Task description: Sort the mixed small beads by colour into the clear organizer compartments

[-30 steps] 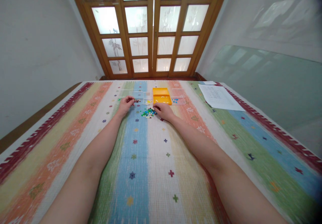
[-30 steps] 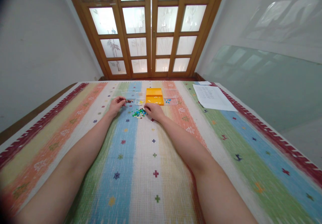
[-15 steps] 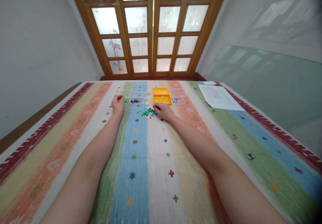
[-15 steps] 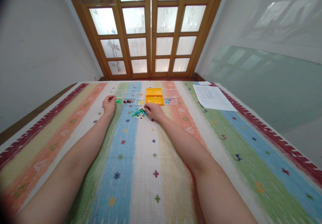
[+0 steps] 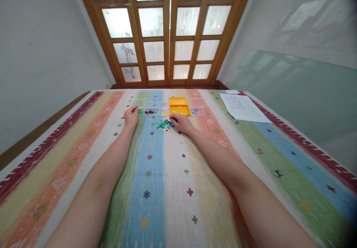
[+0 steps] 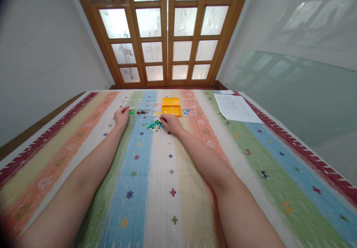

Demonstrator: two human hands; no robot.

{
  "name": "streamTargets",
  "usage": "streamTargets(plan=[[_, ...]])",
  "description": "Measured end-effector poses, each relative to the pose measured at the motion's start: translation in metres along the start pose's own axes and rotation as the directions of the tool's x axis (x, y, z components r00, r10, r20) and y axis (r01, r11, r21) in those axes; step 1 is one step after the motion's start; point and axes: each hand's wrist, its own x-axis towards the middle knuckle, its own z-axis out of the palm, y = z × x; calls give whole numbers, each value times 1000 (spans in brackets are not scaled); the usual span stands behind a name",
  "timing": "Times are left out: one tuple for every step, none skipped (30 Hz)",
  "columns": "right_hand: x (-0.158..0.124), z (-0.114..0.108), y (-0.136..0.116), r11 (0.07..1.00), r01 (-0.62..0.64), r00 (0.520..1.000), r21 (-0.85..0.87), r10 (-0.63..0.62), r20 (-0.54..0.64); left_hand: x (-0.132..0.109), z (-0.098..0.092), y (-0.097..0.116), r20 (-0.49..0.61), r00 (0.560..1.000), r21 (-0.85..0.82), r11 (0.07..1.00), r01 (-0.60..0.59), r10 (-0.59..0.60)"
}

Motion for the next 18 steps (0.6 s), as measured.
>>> streamTargets(plan=[[0, 0, 0, 1000, -1, 1000, 1, 1, 0, -1, 0, 1, -25, 1000, 1, 1000, 14, -14], [0, 0, 0, 1000, -3, 1000, 0, 3, 1, -1, 1, 2, -52, 998, 3, 1000, 30, -29], [0, 0, -1, 1000, -6, 1000, 0, 6, 3, -2, 2, 3, -62, 997, 7, 999, 35, -34], [0, 0, -1, 1000, -10, 1000, 0, 10, 6, -2, 3, 3, -53, 998, 10, 1000, 27, -27], [0, 0, -1, 1000, -14, 1000, 0, 14, 8, -3, 4, 3, -34, 999, 15, 1000, 14, -13], [0, 0, 0, 1000, -15, 1000, 2, 15, 9, -3, 5, 2, -8, 1000, 23, 1000, -4, 4], [0, 0, 0, 1000, -14, 1000, 5, 14, 8, -3, 7, 2, 22, 999, 32, 999, -26, 25], [0, 0, 0, 1000, -11, 1000, 7, 11, 7, -4, 8, 1, 57, 997, 43, 998, -52, 50], [0, 0, 0, 1000, -8, 1000, 7, 8, 5, -5, 10, 1, 99, 992, 54, 995, -84, 78], [0, 0, 0, 1000, -6, 1000, 7, 6, 4, -7, 11, 1, 148, 983, 63, 991, -119, 109], [0, 0, 0, 1000, -6, 1000, 6, 6, 5, -9, 13, 2, 207, 968, 69, 985, -159, 142], [0, 0, 0, 1000, -7, 1000, 4, 7, 6, -12, 14, 4, 277, 944, 71, 976, -205, 178], [0, 0, 0, 1000, -9, 1000, 1, 9, 6, -14, 15, 6, 356, 910, 70, 965, -253, 213], [0, 0, 0, 1000, -12, 1000, -2, 12, 6, -17, 15, 8, 436, 866, 65, 951, -302, 245], [0, 0, -1, 1000, -13, 1000, -5, 13, 5, -19, 16, 10, 510, 817, 56, 937, -346, 271], [0, 0, -1, 1000, -14, 1000, -7, 14, 5, -21, 16, 13, 570, 769, 44, 923, -382, 291], [0, 0, -1, 1000, -14, 1000, -8, 14, 5, -23, 16, 15, 616, 726, 29, 912, -409, 306], [0, 0, -1, 1000, -13, 1000, -8, 13, 4, -24, 16, 17, 650, 691, 13, 905, -426, 316]])
